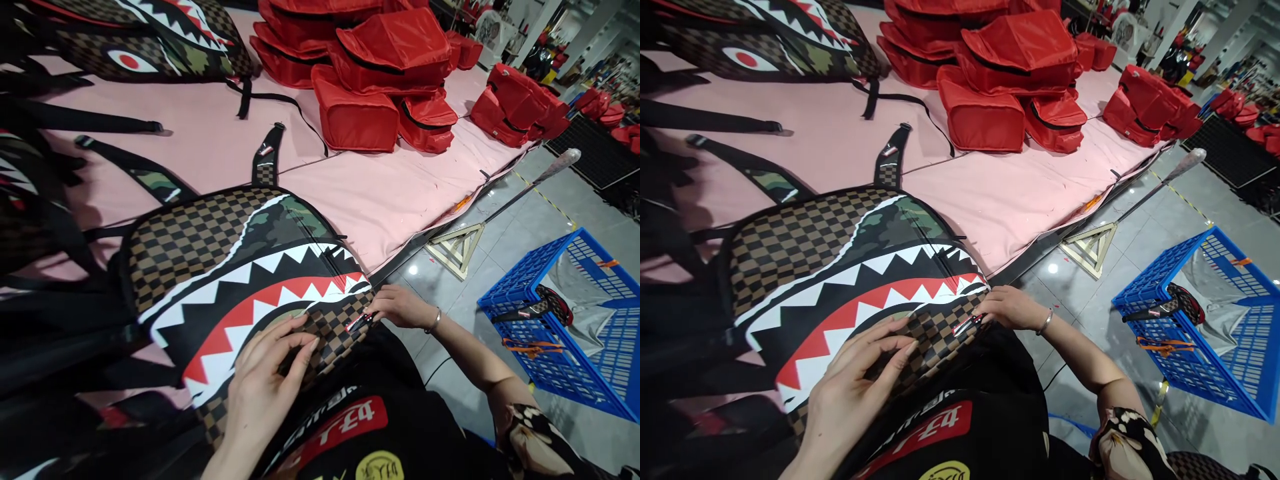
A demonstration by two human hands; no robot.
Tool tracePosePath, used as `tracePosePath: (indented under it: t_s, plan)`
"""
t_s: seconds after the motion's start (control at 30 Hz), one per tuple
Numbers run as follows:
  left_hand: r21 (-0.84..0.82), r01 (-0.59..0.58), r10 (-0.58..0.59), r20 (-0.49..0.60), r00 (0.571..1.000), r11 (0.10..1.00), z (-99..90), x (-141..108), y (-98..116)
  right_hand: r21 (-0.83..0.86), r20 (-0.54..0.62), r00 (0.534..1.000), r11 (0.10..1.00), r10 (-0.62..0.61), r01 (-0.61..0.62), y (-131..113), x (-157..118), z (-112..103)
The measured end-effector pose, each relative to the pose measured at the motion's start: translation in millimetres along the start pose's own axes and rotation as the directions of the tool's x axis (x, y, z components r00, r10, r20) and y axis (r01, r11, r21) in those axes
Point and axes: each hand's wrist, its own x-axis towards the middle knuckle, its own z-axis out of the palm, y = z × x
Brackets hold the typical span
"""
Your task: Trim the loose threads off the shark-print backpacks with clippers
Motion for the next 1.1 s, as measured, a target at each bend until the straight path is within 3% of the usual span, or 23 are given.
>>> tracePosePath:
  t_s: [0.33,0.5,0.63,0.87,1.0,1.1]
  plan:
    - [0.003,-0.030,0.030,-0.009,1.000,1.000,3.1,-3,-3,-0.002,-0.089,0.996,1.000,0.010,-0.011,-2,-5,7]
    - [0.006,0.022,-0.022,-0.022,1.000,1.000,0.4,-7,-4,0.034,-0.134,0.990,0.999,0.039,-0.035,0,-12,10]
    - [-0.007,0.043,-0.043,-0.027,0.999,0.999,-2.5,-8,-3,0.029,-0.097,0.990,0.994,0.107,-0.105,-1,-15,7]
    - [-0.017,0.035,-0.035,-0.045,0.998,0.999,-3.3,-8,-3,0.022,-0.057,0.997,0.999,0.044,-0.043,-6,-3,2]
    - [-0.011,0.029,-0.029,-0.050,0.998,1.000,-4.7,-9,-2,0.147,-0.057,0.995,0.986,0.086,-0.077,-9,-4,2]
    - [-0.021,-0.005,0.004,-0.024,1.000,1.000,-4.2,-8,-1,0.346,-0.021,0.965,0.907,0.263,-0.240,-6,-12,-1]
